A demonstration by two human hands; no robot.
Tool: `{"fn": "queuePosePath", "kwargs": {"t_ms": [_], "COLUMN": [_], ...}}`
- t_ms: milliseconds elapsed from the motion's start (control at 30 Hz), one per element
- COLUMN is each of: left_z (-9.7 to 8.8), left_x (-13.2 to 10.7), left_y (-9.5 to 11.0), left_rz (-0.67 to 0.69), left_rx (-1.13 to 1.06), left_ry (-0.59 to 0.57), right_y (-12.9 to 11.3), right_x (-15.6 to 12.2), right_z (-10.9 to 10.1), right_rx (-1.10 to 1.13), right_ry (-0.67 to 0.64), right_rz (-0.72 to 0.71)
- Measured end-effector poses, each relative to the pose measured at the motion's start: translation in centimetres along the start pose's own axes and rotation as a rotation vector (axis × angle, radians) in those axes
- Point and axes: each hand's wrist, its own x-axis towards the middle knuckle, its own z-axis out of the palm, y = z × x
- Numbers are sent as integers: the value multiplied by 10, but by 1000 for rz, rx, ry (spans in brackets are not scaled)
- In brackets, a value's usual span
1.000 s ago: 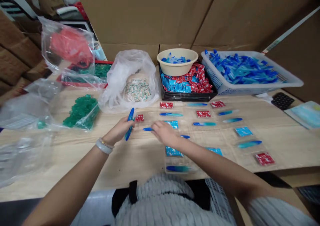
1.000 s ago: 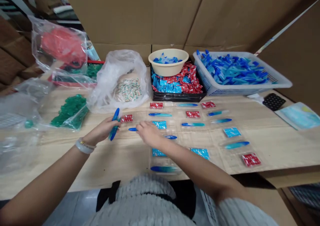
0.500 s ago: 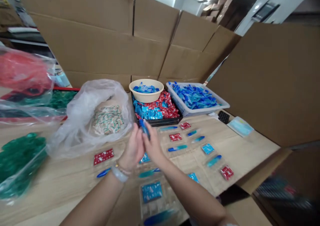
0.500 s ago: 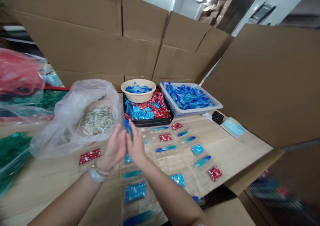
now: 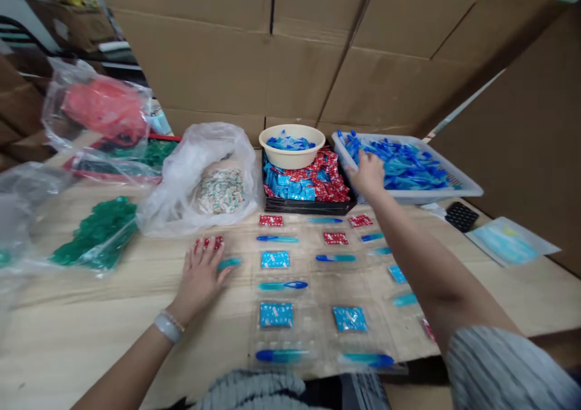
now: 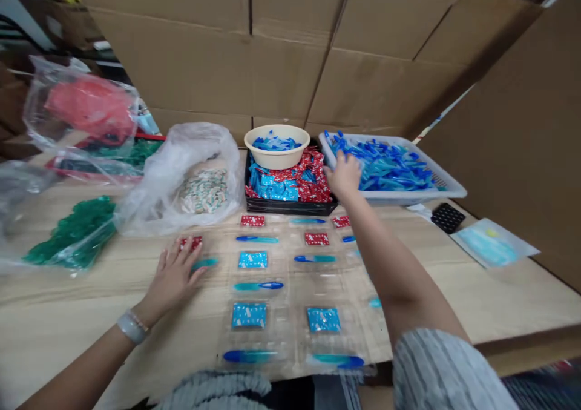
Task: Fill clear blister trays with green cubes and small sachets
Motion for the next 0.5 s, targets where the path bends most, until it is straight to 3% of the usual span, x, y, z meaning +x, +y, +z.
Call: {"fn": "queuePosePath", "kwargs": {"t_ms": [67, 133, 200, 267, 367, 433, 500], "left_z": [3, 2, -3, -9, -23, -37, -51], "left_x": [-7, -10, -14, -19, -34, -52, -70], "left_y": [-1, 5, 13, 15, -7, -39, -78], "left_rz": [16, 46, 52, 55, 45, -27, -152], "left_rx": [4, -27, -70, -136, -228, -267, -298], "left_ry": [-34, -65, -90, -122, -94, -4, 113], "right_y": [-37, -66, -79, -77, -68, -73, -94], "right_x": [-51, -110, -164, -197, -207, -198, -186], "right_z": [23, 48, 71, 90, 110, 111, 102], "right_rx": [7, -1, -36, -36, -3, 15, 29], "right_ry": [-88, -271, -356, -369, -330, -297, -268], "right_rz": [-320, -622, -764, -860, -952, -978, -953]}}
